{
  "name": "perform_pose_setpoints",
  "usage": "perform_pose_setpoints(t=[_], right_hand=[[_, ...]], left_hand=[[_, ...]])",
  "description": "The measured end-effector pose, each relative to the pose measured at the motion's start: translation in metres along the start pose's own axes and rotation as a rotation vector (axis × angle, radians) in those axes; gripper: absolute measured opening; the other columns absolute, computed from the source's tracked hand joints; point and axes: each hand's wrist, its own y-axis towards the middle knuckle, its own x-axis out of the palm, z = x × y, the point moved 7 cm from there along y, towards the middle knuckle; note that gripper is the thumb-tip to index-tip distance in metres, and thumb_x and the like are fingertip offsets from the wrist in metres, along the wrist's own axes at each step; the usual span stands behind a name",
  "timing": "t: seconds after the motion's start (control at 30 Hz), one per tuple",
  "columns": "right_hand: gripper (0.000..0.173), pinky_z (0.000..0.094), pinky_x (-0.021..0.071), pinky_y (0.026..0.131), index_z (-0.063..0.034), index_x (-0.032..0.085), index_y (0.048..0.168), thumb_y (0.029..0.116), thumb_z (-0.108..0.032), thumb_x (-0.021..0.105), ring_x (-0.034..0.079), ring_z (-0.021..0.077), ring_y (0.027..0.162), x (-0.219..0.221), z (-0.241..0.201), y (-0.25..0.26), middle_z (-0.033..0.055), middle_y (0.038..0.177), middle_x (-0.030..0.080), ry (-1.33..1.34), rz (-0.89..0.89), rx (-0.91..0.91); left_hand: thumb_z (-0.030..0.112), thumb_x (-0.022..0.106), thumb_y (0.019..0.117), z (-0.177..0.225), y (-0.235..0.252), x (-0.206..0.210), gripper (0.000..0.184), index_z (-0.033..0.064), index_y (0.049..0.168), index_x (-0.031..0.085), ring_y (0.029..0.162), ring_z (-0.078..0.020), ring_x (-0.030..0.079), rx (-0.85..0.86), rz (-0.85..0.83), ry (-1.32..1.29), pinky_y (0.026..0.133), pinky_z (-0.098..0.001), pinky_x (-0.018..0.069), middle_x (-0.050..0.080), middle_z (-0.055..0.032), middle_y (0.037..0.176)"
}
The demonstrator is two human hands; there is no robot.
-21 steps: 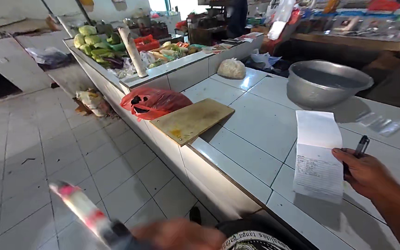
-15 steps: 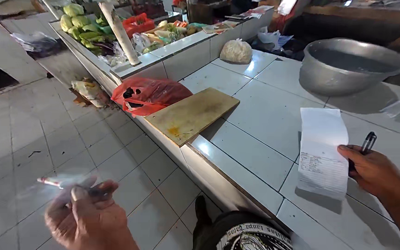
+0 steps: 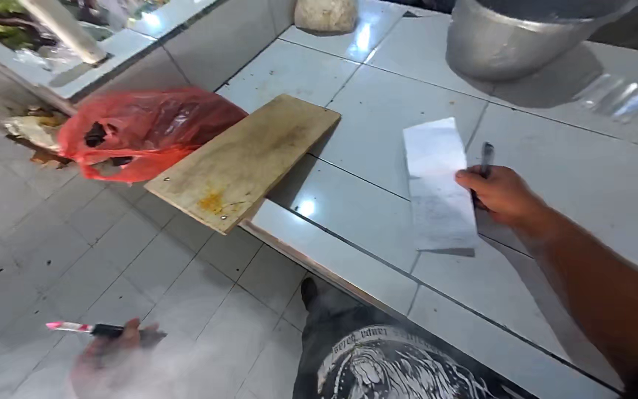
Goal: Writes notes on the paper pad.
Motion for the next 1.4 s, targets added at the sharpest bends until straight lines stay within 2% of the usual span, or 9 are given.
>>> perform_pose_setpoints(t=[0.23,0.47,0.7,0.9,1.0,1.07,1.13,1.27,1.4], right_hand=[[0.031,0.0507,0.0514,0.072,-0.0026,0.069,0.11,0.102,-0.033,0.065,0.061,0.0256,0.076,-0.003,-0.006,0.026,0.0145,0.087,0.065,-0.285,-0.056,-0.077],[0.038,0.0663,0.0516,0.085,-0.0035,0.068,0.124,0.0987,-0.032,0.07,0.068,0.0398,0.092,-0.009,-0.002,0.035,0.0219,0.1,0.07,-0.494,0.017,-0.188],[0.04,0.0692,0.0511,0.086,-0.0028,0.068,0.12,0.0927,-0.031,0.078,0.067,0.0453,0.099,-0.01,-0.009,0.029,0.0244,0.105,0.07,-0.586,0.077,-0.214],[0.041,0.0692,0.049,0.081,0.0007,0.069,0.109,0.1053,-0.037,0.054,0.065,0.0461,0.095,-0.025,-0.028,0.016,0.0265,0.1,0.067,-0.556,0.177,-0.324],[0.047,0.0596,0.0523,0.077,-0.0011,0.068,0.118,0.1089,-0.04,0.043,0.066,0.0362,0.085,-0.045,-0.04,0.009,0.0226,0.097,0.068,-0.402,0.243,-0.38],[0.046,0.0415,0.0583,0.07,-0.0049,0.067,0.119,0.1098,-0.042,0.041,0.066,0.0178,0.074,-0.057,-0.044,0.008,0.0108,0.093,0.067,-0.222,0.266,-0.417],[0.044,0.0321,0.0624,0.076,-0.0052,0.067,0.118,0.1103,-0.041,0.042,0.07,0.0086,0.08,-0.066,-0.051,0.007,0.0046,0.096,0.069,-0.063,0.279,-0.497],[0.053,0.0252,0.0529,0.083,-0.0041,0.069,0.117,0.1131,-0.038,0.029,0.063,0.0033,0.09,-0.082,-0.071,-0.005,0.0053,0.105,0.069,-0.124,0.401,-0.719],[0.058,0.0244,0.0452,0.077,-0.0042,0.069,0.113,0.114,-0.036,0.021,0.053,0.0021,0.078,-0.09,-0.08,-0.014,0.0034,0.091,0.064,-0.214,0.533,-0.784]], left_hand=[[0.014,0.068,0.093,0.152,-0.089,0.13,0.042,-0.0071,0.127,0.057,0.077,-0.0143,0.072,0.334,-0.462,0.109,0.068,-0.0358,0.0646,0.071,-0.0085,0.1],[0.017,0.071,0.0942,0.165,-0.11,0.204,0.025,0.0065,0.117,0.068,0.074,-0.0101,0.067,0.595,-0.542,0.373,0.067,-0.0326,0.0598,0.071,-0.0038,0.094],[0.016,0.07,0.096,0.172,-0.101,0.225,0.018,0.0072,0.111,0.072,0.075,-0.0142,0.067,0.697,-0.506,0.641,0.069,-0.0365,0.0592,0.071,-0.0052,0.092],[0.016,0.068,0.0973,0.173,-0.096,0.231,0.017,0.0064,0.11,0.074,0.074,-0.0166,0.065,0.746,-0.52,0.658,0.069,-0.0372,0.057,0.069,-0.0071,0.091],[0.019,0.067,0.0981,0.17,-0.095,0.233,0.019,0.0063,0.111,0.073,0.075,-0.0181,0.065,0.74,-0.523,0.666,0.069,-0.0388,0.0572,0.068,-0.0086,0.092],[0.02,0.067,0.0984,0.168,-0.094,0.234,0.02,0.0062,0.113,0.073,0.076,-0.019,0.065,0.726,-0.524,0.665,0.069,-0.0402,0.0578,0.068,-0.0093,0.093],[0.021,0.068,0.0982,0.169,-0.094,0.235,0.023,0.0056,0.115,0.072,0.077,-0.0197,0.065,0.727,-0.524,0.666,0.069,-0.0411,0.0575,0.068,-0.0098,0.093],[0.022,0.068,0.0976,0.17,-0.095,0.234,0.025,0.0053,0.115,0.072,0.077,-0.0199,0.065,0.74,-0.525,0.671,0.069,-0.041,0.0577,0.067,-0.0097,0.095],[0.023,0.069,0.0971,0.17,-0.095,0.233,0.026,0.0049,0.115,0.072,0.077,-0.0204,0.065,0.731,-0.528,0.659,0.069,-0.0404,0.0577,0.067,-0.0105,0.096]])
